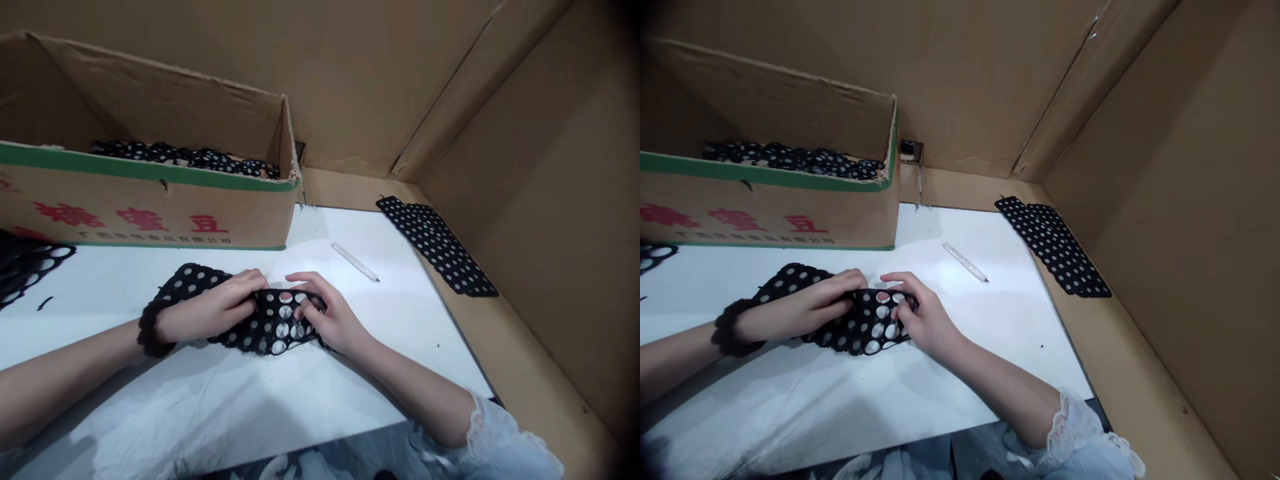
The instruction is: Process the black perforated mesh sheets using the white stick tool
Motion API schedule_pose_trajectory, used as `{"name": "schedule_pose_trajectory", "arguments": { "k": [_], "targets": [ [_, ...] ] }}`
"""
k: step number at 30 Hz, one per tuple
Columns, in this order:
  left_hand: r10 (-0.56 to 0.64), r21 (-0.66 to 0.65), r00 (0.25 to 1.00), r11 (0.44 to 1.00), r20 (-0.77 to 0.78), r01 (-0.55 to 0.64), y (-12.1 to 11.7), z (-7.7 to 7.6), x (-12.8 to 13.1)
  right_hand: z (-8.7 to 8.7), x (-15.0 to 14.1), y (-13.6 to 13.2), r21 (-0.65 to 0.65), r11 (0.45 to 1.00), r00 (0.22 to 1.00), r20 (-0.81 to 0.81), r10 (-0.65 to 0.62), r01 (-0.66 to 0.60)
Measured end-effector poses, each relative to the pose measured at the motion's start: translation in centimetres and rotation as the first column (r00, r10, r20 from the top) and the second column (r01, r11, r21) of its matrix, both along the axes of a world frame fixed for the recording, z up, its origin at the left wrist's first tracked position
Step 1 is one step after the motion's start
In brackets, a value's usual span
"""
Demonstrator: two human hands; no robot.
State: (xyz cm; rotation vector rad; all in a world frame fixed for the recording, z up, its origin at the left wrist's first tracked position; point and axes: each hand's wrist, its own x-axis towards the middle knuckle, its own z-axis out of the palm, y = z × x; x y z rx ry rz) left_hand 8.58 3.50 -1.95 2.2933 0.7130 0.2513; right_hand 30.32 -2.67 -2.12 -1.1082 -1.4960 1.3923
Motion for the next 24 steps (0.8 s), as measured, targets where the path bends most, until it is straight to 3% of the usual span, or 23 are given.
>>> {"name": "schedule_pose_trajectory", "arguments": {
  "k": [4, 8, 11, 14, 15, 20, 24],
  "targets": [
    [0.063, -0.084, 0.997, 0.995, 0.047, -0.059, 0.1, -0.2, 0.2, -0.2, -0.2, 0.1, 0.075, 0.997, 0.992, 0.122, 0.01, -0.02],
    [0.077, -0.1, 0.995, 0.992, 0.065, -0.071, -0.4, -0.7, 0.6, -0.5, -0.8, 0.0, 0.003, 1.0, 0.989, 0.145, -0.014, 0.014],
    [0.103, 0.047, 0.991, 0.993, 0.084, -0.107, -1.0, -0.9, 0.8, -0.9, -1.2, 0.0, -0.07, 0.997, 0.992, 0.127, -0.022, 0.031],
    [0.254, 0.302, 0.959, 0.911, 0.123, -0.28, -1.5, -0.5, 0.8, -1.1, -1.2, 0.0, -0.107, 0.994, 0.994, 0.106, -0.026, 0.038],
    [0.267, 0.347, 0.957, 0.892, 0.111, -0.288, -1.6, -0.2, 0.7, -1.1, -1.2, 0.0, -0.104, 0.993, 0.994, 0.108, -0.035, 0.047],
    [0.082, 0.261, 0.995, 0.963, -0.059, -0.064, -1.9, 0.3, 0.6, -0.9, -1.3, -0.1, -0.008, 0.999, 0.984, 0.176, -0.03, 0.032],
    [0.097, 0.196, 0.993, 0.977, -0.074, -0.08, -1.9, -0.4, 0.9, -1.0, -1.3, -0.2, 0.041, 0.999, 0.975, 0.221, 0.012, -0.021]
  ]
}}
